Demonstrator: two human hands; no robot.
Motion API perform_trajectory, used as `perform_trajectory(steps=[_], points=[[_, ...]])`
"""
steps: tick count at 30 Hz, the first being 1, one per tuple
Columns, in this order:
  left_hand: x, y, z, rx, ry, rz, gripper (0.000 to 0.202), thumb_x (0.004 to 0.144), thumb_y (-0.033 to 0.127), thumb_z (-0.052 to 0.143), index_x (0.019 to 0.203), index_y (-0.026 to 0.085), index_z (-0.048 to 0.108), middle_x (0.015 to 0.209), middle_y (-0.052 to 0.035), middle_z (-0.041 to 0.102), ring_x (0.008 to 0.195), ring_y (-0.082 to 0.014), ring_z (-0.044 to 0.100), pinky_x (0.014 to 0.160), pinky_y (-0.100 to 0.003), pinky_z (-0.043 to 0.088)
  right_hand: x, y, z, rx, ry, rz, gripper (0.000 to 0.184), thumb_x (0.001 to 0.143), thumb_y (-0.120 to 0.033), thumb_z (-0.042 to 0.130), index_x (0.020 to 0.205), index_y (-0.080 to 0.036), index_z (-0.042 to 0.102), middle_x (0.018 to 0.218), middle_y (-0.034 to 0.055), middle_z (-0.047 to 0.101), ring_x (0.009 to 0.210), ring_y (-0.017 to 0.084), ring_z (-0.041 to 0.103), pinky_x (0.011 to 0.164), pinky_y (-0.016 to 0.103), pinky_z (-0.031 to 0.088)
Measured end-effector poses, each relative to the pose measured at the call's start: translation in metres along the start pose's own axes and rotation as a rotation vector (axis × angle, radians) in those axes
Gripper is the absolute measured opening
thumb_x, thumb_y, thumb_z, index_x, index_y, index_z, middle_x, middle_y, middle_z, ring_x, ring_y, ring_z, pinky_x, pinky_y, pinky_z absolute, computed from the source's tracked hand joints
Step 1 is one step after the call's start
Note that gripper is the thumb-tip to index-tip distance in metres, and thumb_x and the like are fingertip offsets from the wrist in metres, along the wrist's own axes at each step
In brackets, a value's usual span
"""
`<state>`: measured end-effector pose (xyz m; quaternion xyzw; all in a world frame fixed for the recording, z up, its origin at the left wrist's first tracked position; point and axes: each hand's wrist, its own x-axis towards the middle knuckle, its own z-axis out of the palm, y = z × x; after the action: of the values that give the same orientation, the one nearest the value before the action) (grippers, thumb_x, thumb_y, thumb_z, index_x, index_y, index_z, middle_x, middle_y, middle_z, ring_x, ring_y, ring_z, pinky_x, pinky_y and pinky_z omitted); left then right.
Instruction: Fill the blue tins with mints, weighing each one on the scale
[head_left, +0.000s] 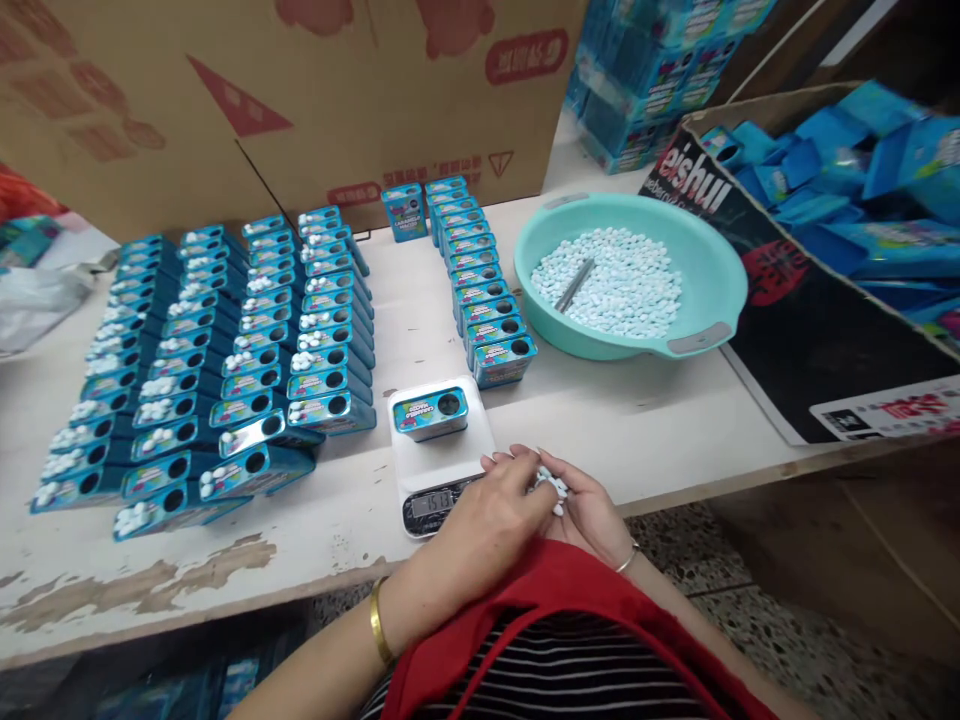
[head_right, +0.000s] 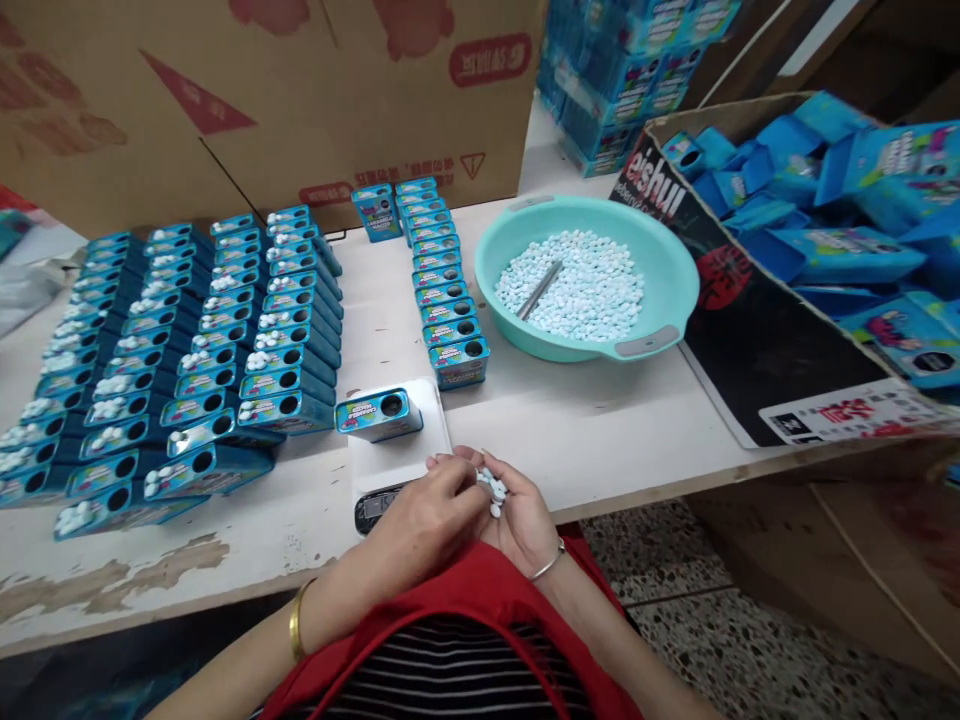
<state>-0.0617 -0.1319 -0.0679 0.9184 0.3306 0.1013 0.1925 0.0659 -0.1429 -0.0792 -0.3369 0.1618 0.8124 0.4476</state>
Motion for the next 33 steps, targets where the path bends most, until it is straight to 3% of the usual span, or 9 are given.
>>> perform_trajectory(steps=[6, 10, 12, 19, 23, 28, 33], points=[[0.005, -0.023, -0.045, -0.299, 0.225, 0.039, 0.016, 0.088, 0.011, 0.045, 0.099, 0.017, 0.056, 0.103, -0.0078, 0.055, 0.092, -0.0131, 0.055, 0.077, -0.026, 0.049, 0.009, -0.003, 0.029, 0.116, -0.138, -0.098, 0.031, 0.092, -0.014, 0.035, 0.084, -0.01, 0.065, 0.071, 0.0035, 0.071, 0.064, 0.008, 0.067, 0.067, 0.018, 0.055], [0.006, -0.041, -0.075, -0.229, 0.357, -0.037, 0.012, 0.087, 0.014, 0.052, 0.097, 0.019, 0.058, 0.092, -0.0035, 0.057, 0.084, -0.0103, 0.055, 0.072, -0.023, 0.048, 0.009, -0.004, 0.041, 0.082, -0.13, -0.128, 0.035, 0.093, -0.016, 0.031, 0.084, -0.009, 0.064, 0.078, 0.0092, 0.072, 0.079, 0.014, 0.07, 0.079, 0.027, 0.056], [0.005, -0.049, -0.085, -0.15, 0.37, -0.086, 0.011, 0.087, 0.015, 0.053, 0.094, 0.019, 0.059, 0.09, -0.0031, 0.057, 0.081, -0.0103, 0.055, 0.069, -0.023, 0.047, 0.009, -0.004, 0.042, 0.071, -0.1, -0.139, 0.035, 0.092, -0.016, 0.031, 0.083, -0.008, 0.064, 0.082, 0.0123, 0.072, 0.088, 0.018, 0.069, 0.086, 0.03, 0.054], [0.005, -0.062, -0.09, -0.007, 0.291, -0.166, 0.012, 0.088, 0.019, 0.051, 0.095, 0.017, 0.061, 0.091, -0.0036, 0.058, 0.08, -0.011, 0.056, 0.07, -0.024, 0.047, 0.011, -0.006, 0.031, 0.07, -0.076, -0.148, 0.029, 0.09, -0.016, 0.036, 0.085, -0.008, 0.063, 0.09, 0.0156, 0.072, 0.097, 0.021, 0.068, 0.089, 0.031, 0.053], [0.001, -0.061, -0.098, 0.006, 0.391, -0.177, 0.013, 0.088, 0.019, 0.052, 0.097, 0.018, 0.061, 0.093, -0.0039, 0.061, 0.085, -0.0125, 0.058, 0.073, -0.026, 0.049, 0.012, -0.007, 0.025, 0.071, -0.084, -0.16, 0.027, 0.089, -0.015, 0.038, 0.086, -0.008, 0.064, 0.091, 0.0145, 0.072, 0.099, 0.02, 0.067, 0.09, 0.031, 0.053], [-0.018, -0.066, -0.113, -0.043, 0.608, -0.342, 0.011, 0.085, 0.022, 0.058, 0.094, 0.022, 0.063, 0.092, -0.0017, 0.062, 0.084, -0.013, 0.059, 0.069, -0.027, 0.049, 0.01, -0.018, 0.01, 0.069, -0.024, -0.223, 0.029, 0.088, -0.015, 0.037, 0.085, -0.009, 0.065, 0.087, 0.013, 0.073, 0.096, 0.02, 0.068, 0.087, 0.031, 0.055], [-0.04, -0.077, -0.109, -0.078, 0.626, -0.405, 0.011, 0.083, 0.021, 0.059, 0.093, 0.022, 0.064, 0.089, -0.0013, 0.062, 0.082, -0.0128, 0.058, 0.07, -0.028, 0.048, 0.008, -0.029, -0.011, 0.065, 0.078, -0.3, 0.026, 0.086, -0.012, 0.039, 0.088, -0.01, 0.065, 0.088, 0.0131, 0.073, 0.098, 0.02, 0.068, 0.081, 0.028, 0.057]])
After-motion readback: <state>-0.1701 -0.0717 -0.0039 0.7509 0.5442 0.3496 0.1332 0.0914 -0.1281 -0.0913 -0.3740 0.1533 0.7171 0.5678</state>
